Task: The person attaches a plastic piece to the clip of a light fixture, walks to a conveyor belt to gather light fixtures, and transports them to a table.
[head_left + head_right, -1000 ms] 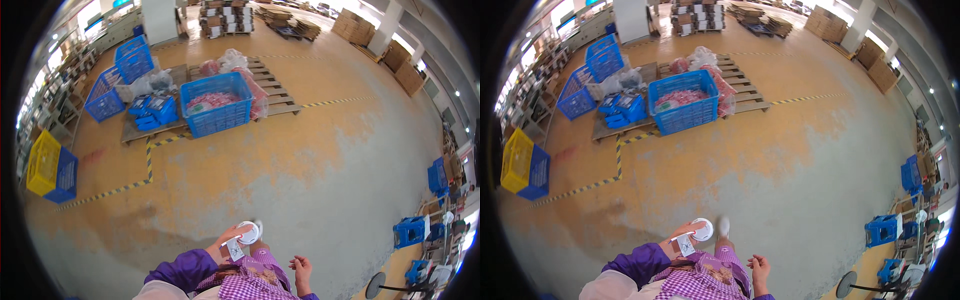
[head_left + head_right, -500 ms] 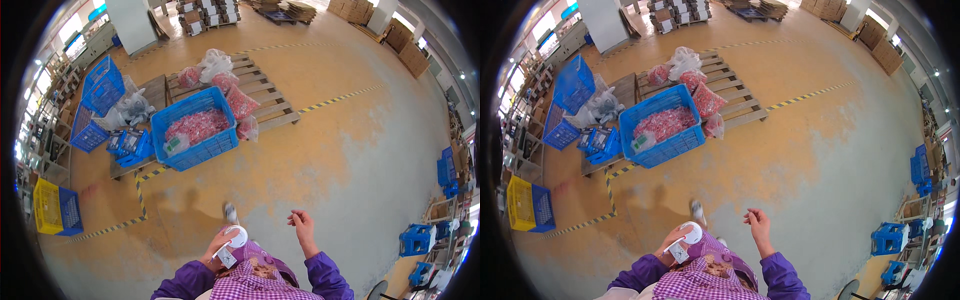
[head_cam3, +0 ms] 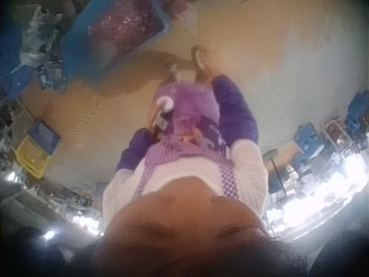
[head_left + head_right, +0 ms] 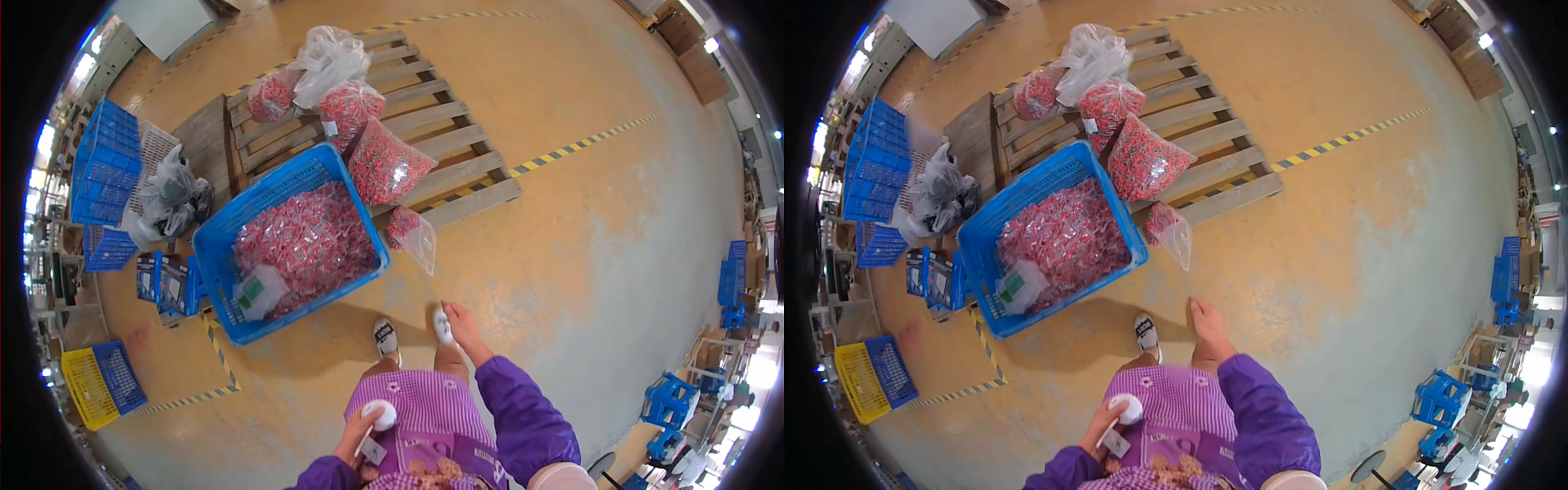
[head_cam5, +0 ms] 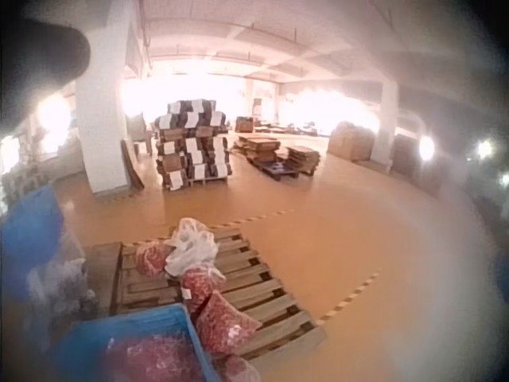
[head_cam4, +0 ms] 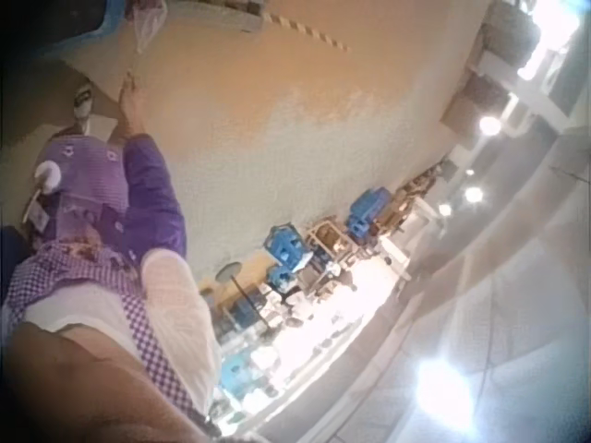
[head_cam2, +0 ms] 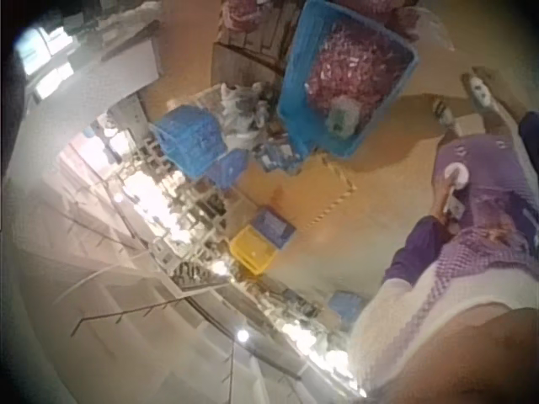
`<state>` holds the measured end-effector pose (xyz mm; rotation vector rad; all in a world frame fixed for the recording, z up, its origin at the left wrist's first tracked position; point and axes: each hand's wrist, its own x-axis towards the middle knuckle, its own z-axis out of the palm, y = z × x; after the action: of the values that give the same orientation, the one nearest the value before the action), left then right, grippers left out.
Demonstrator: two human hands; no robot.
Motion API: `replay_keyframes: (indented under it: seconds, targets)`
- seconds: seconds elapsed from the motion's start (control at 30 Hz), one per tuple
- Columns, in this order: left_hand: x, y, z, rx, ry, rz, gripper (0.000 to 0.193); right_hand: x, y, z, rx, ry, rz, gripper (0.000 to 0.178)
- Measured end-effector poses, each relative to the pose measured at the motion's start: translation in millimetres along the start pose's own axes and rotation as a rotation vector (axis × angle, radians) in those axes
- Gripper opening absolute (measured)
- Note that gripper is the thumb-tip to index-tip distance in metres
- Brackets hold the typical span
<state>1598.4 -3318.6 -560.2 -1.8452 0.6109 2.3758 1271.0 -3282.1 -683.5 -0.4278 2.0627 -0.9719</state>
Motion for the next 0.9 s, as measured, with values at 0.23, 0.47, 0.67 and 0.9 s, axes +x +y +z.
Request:
replay_keyframes:
  seconds: [0.23,0.47,0.67,0.9]
  targets:
    - [135,-34,-24,-0.196,0.122,-0.093,0.030,283,72,73,-0.257,-0.075,-0.108,0.038]
    - [197,-42,16,-0.201,0.061,-0.246,0.030,426,161,134,-0.137,-0.146,-0.234,0.044]
    - [225,-40,10,-0.284,0.125,-0.302,0.030,456,107,194,-0.458,0.054,-0.678,0.036]
    - [237,-34,20,-0.341,0.060,-0.348,0.029,481,118,195,0.064,-0.167,-0.260,0.028]
